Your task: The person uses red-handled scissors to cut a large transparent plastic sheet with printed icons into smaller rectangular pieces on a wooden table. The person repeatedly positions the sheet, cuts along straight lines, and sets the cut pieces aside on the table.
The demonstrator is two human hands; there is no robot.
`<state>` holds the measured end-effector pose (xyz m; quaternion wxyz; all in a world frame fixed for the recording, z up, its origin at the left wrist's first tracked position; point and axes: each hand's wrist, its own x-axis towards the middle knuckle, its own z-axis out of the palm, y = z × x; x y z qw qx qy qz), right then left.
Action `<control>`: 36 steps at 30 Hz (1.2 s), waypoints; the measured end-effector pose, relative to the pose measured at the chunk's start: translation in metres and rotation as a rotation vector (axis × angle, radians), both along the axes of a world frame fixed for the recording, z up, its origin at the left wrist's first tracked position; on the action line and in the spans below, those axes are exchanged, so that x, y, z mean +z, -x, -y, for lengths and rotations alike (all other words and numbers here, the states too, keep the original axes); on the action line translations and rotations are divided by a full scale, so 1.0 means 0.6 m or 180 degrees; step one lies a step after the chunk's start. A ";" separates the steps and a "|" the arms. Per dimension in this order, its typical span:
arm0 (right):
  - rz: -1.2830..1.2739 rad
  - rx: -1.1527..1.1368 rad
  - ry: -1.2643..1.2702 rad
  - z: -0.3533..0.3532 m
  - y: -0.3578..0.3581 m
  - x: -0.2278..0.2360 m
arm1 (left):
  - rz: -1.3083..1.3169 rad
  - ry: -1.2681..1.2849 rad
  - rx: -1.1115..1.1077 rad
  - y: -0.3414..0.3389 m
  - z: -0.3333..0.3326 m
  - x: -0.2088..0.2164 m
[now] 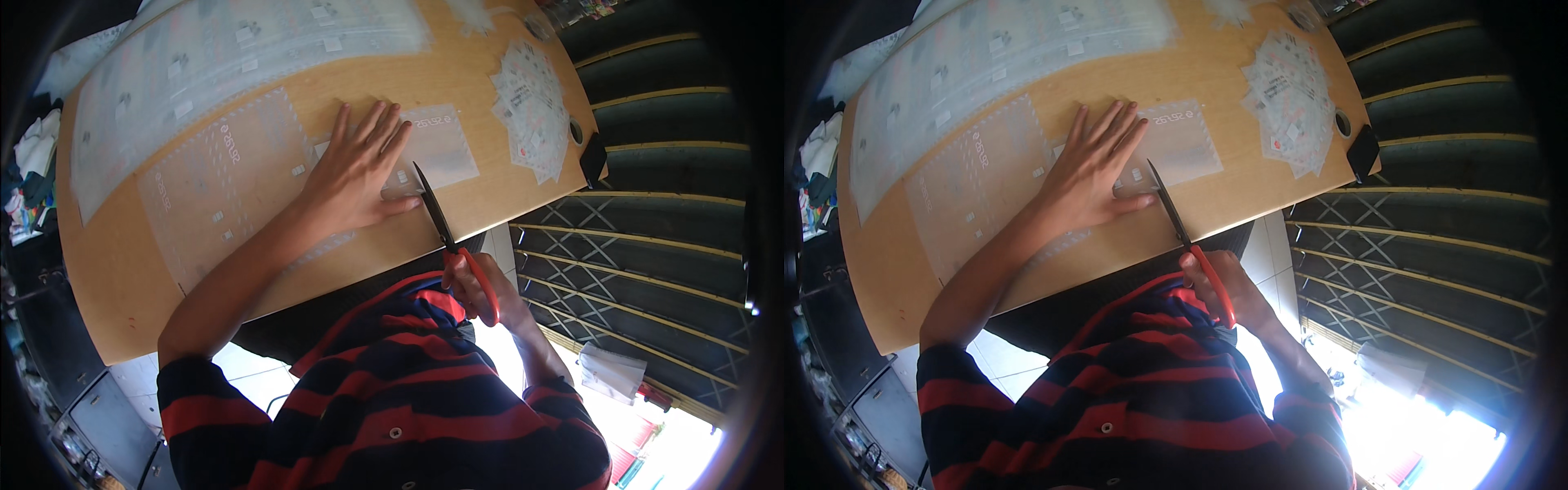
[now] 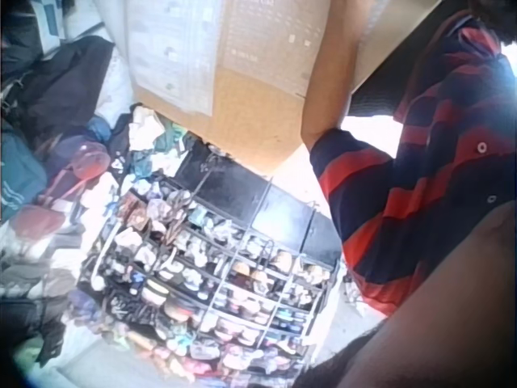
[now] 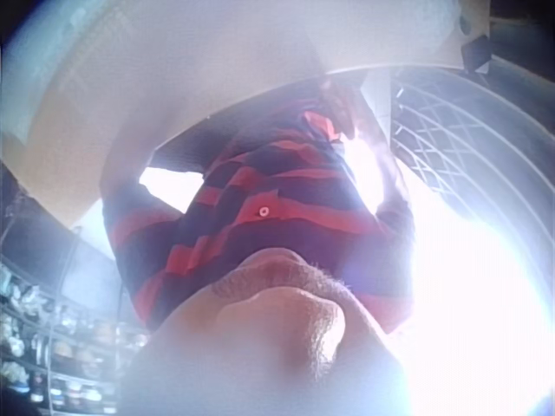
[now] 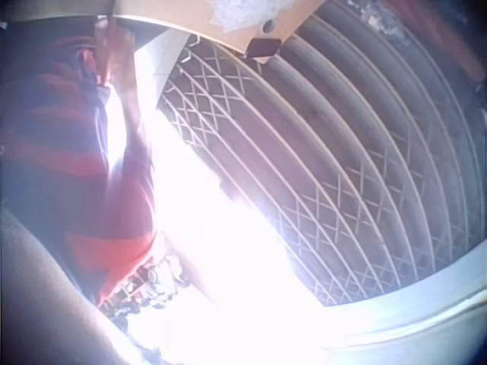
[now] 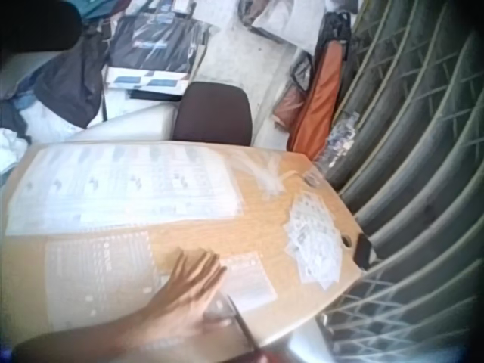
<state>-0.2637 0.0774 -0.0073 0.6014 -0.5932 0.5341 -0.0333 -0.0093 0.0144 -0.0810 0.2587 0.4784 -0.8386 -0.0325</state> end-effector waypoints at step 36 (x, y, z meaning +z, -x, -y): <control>-0.0547 -0.0305 -0.0339 0.018 -0.052 0.026 | -0.0232 -0.0100 0.0382 0.004 -0.004 -0.002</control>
